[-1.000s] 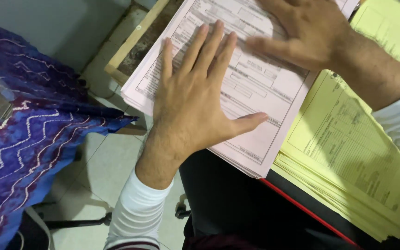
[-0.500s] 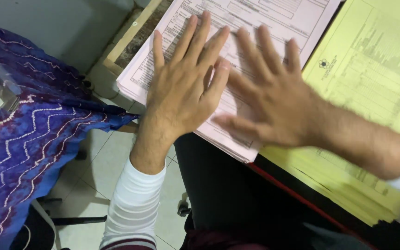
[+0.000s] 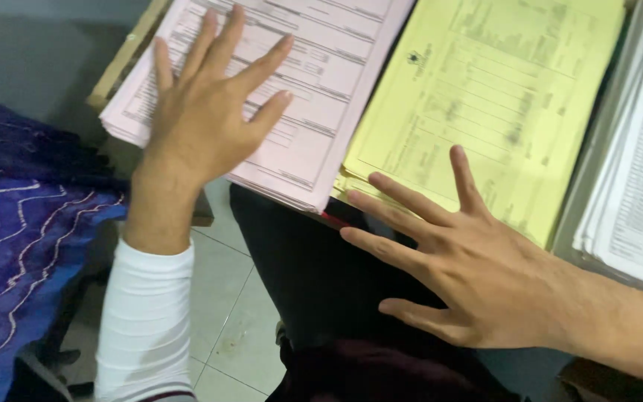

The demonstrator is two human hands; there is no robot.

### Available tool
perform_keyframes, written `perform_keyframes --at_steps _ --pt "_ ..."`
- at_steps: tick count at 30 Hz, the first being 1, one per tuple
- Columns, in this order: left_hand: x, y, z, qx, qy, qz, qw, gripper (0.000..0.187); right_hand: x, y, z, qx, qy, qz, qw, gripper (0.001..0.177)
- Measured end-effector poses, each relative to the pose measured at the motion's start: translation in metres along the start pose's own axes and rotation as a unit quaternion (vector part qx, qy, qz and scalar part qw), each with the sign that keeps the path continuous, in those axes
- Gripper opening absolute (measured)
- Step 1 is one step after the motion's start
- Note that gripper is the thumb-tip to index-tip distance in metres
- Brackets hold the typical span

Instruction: Sorting and organizing various stacks of colored and white paper forms on a desk

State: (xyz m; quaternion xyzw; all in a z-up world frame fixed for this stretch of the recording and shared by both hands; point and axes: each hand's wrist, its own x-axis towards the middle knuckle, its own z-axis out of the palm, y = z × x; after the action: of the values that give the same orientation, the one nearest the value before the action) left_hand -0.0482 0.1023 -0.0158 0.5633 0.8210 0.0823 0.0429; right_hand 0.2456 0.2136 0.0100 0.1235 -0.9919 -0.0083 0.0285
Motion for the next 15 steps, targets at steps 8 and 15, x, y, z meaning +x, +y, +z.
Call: perform_keyframes --at_steps 8,15 --pt "-0.010 -0.007 0.015 0.169 0.211 0.213 0.939 0.030 -0.119 -0.013 -0.030 -0.058 0.009 0.202 0.978 0.083" --pt "0.002 -0.032 0.035 -0.138 0.092 0.158 0.973 0.051 -0.246 -0.040 -0.033 -0.016 0.093 0.480 0.872 0.066"
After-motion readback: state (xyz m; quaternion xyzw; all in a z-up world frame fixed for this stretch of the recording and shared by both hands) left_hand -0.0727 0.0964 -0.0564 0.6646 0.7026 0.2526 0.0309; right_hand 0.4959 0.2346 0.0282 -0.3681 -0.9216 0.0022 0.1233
